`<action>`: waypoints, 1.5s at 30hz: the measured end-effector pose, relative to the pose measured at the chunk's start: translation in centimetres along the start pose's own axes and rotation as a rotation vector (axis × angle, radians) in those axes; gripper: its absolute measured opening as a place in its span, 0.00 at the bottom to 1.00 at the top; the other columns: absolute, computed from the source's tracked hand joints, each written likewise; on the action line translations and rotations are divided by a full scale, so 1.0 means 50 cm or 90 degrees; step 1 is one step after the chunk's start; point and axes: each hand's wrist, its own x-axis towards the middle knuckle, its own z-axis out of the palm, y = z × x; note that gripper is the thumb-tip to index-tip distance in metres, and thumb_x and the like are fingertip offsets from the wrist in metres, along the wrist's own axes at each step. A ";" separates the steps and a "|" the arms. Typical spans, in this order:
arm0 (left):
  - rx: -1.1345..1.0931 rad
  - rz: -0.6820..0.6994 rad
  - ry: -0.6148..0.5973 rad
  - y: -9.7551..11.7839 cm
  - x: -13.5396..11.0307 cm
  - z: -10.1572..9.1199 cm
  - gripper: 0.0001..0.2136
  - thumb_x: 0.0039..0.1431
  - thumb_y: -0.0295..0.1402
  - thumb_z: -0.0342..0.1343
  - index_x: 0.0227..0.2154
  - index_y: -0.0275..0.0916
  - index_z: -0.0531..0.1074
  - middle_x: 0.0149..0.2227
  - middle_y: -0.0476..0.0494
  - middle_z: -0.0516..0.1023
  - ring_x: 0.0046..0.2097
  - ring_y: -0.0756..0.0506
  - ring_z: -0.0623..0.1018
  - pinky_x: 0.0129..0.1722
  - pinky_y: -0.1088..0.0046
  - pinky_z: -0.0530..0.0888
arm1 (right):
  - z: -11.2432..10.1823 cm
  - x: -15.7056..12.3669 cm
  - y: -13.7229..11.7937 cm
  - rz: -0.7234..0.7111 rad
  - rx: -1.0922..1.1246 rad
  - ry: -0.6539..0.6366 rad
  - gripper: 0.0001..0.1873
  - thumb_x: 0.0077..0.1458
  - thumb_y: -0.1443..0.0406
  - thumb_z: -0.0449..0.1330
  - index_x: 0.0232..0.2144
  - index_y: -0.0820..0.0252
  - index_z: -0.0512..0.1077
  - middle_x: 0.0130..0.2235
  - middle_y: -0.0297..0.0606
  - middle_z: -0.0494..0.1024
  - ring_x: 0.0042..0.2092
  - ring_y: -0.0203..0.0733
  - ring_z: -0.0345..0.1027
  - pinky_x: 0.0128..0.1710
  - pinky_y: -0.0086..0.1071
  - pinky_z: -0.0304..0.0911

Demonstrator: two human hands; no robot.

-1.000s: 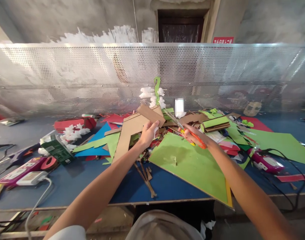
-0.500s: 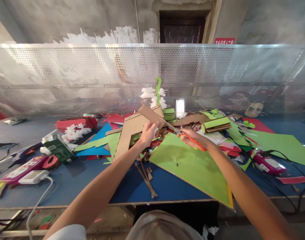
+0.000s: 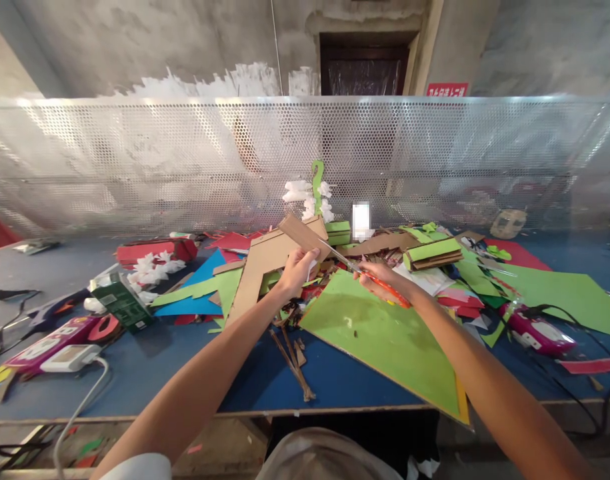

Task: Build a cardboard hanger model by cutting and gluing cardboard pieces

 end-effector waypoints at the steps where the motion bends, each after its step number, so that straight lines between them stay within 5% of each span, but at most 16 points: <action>1: -0.001 0.002 -0.001 0.000 0.001 -0.001 0.15 0.57 0.42 0.63 0.28 0.39 0.66 0.18 0.59 0.58 0.16 0.56 0.58 0.15 0.79 0.57 | 0.001 0.000 0.000 0.004 0.015 -0.004 0.41 0.55 0.29 0.51 0.44 0.60 0.69 0.25 0.28 0.63 0.24 0.34 0.56 0.19 0.26 0.52; 12: -0.020 -0.018 -0.020 -0.001 0.001 -0.008 0.16 0.56 0.42 0.65 0.27 0.38 0.66 0.20 0.57 0.59 0.17 0.56 0.58 0.16 0.79 0.57 | 0.007 -0.004 -0.002 0.007 0.109 -0.070 0.43 0.54 0.28 0.50 0.48 0.58 0.64 0.26 0.24 0.62 0.20 0.29 0.53 0.17 0.25 0.59; 20: 0.014 -0.030 -0.033 -0.003 0.003 -0.016 0.15 0.58 0.42 0.62 0.26 0.39 0.65 0.18 0.58 0.58 0.17 0.55 0.60 0.17 0.79 0.57 | 0.019 -0.007 -0.023 0.018 0.041 -0.019 0.38 0.58 0.31 0.51 0.43 0.58 0.66 0.24 0.25 0.63 0.18 0.31 0.55 0.16 0.27 0.54; 29: 0.017 -0.043 -0.037 0.001 0.002 -0.017 0.15 0.57 0.43 0.63 0.27 0.38 0.67 0.19 0.57 0.60 0.17 0.55 0.59 0.17 0.79 0.56 | 0.027 -0.006 -0.044 0.007 -0.123 0.095 0.31 0.63 0.38 0.54 0.37 0.59 0.74 0.22 0.28 0.62 0.26 0.38 0.59 0.27 0.30 0.52; 36: 0.002 -0.031 -0.010 0.011 0.002 -0.012 0.16 0.55 0.44 0.65 0.28 0.38 0.68 0.18 0.57 0.61 0.16 0.55 0.60 0.16 0.78 0.56 | 0.038 -0.010 -0.057 0.000 -0.151 0.139 0.30 0.64 0.40 0.54 0.34 0.60 0.75 0.20 0.28 0.60 0.25 0.38 0.57 0.28 0.31 0.50; 45: -0.033 -0.004 0.107 0.019 0.012 -0.020 0.22 0.53 0.53 0.68 0.32 0.38 0.70 0.21 0.54 0.66 0.18 0.55 0.62 0.18 0.78 0.59 | 0.055 -0.004 -0.056 0.017 -0.148 0.099 0.31 0.64 0.37 0.49 0.36 0.57 0.70 0.20 0.27 0.59 0.23 0.38 0.56 0.28 0.32 0.48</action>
